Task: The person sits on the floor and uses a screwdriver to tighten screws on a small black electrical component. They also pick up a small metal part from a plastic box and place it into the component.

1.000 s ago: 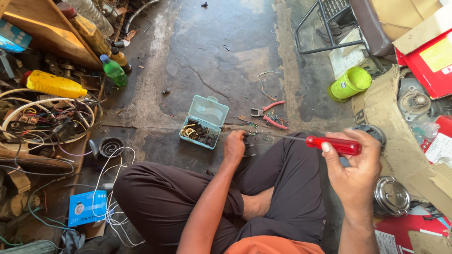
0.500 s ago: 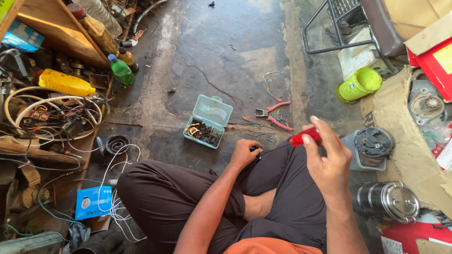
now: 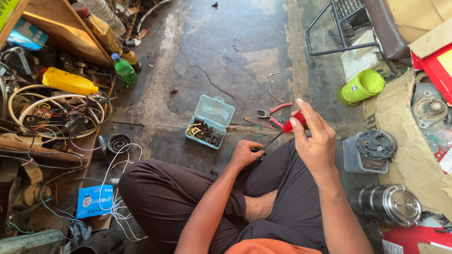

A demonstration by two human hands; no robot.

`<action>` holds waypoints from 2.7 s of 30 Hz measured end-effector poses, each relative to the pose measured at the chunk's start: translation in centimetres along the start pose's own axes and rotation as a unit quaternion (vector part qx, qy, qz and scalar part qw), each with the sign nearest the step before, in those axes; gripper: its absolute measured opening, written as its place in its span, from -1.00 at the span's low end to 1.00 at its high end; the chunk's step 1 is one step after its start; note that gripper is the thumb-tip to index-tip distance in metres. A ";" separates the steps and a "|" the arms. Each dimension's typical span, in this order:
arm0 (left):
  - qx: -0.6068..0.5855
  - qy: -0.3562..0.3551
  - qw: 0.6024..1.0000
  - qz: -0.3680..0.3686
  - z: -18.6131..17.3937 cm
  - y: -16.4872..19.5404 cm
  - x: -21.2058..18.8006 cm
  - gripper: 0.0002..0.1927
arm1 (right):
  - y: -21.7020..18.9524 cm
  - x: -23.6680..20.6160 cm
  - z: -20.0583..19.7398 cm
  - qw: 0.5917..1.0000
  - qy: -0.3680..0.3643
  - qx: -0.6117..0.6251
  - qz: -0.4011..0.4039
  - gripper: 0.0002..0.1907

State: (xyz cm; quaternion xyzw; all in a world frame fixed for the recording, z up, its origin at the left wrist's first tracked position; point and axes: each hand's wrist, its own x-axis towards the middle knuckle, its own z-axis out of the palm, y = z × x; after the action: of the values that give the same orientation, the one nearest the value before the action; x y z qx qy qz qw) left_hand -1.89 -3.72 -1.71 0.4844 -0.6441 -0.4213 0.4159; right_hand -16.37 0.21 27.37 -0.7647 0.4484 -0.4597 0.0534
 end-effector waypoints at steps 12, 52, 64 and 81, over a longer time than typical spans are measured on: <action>-0.009 0.016 0.999 -0.035 -0.1 0.9 0.0 -0.75 | -0.1 1.1 0.6 0.999 -0.033 0.000 -0.013 -0.55; 0.061 0.011 0.998 0.020 0.1 1.2 0.2 -0.81 | 2.9 6.8 4.9 0.995 0.024 -0.059 -0.077 -0.79; 0.096 0.014 0.995 0.038 0.4 0.5 0.2 -0.81 | 2.2 6.8 4.2 0.999 0.004 -0.045 0.013 -0.82; 0.139 0.010 0.989 0.058 0.7 0.3 0.3 -0.79 | 2.4 6.8 3.8 0.997 -0.016 0.003 -0.069 -0.79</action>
State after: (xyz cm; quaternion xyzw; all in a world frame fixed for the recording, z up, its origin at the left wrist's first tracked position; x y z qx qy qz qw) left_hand -2.64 -3.82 -1.59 0.5034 -0.7191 -0.2986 0.3745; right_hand -13.82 -7.43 28.43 -0.8011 0.3924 -0.4510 0.0309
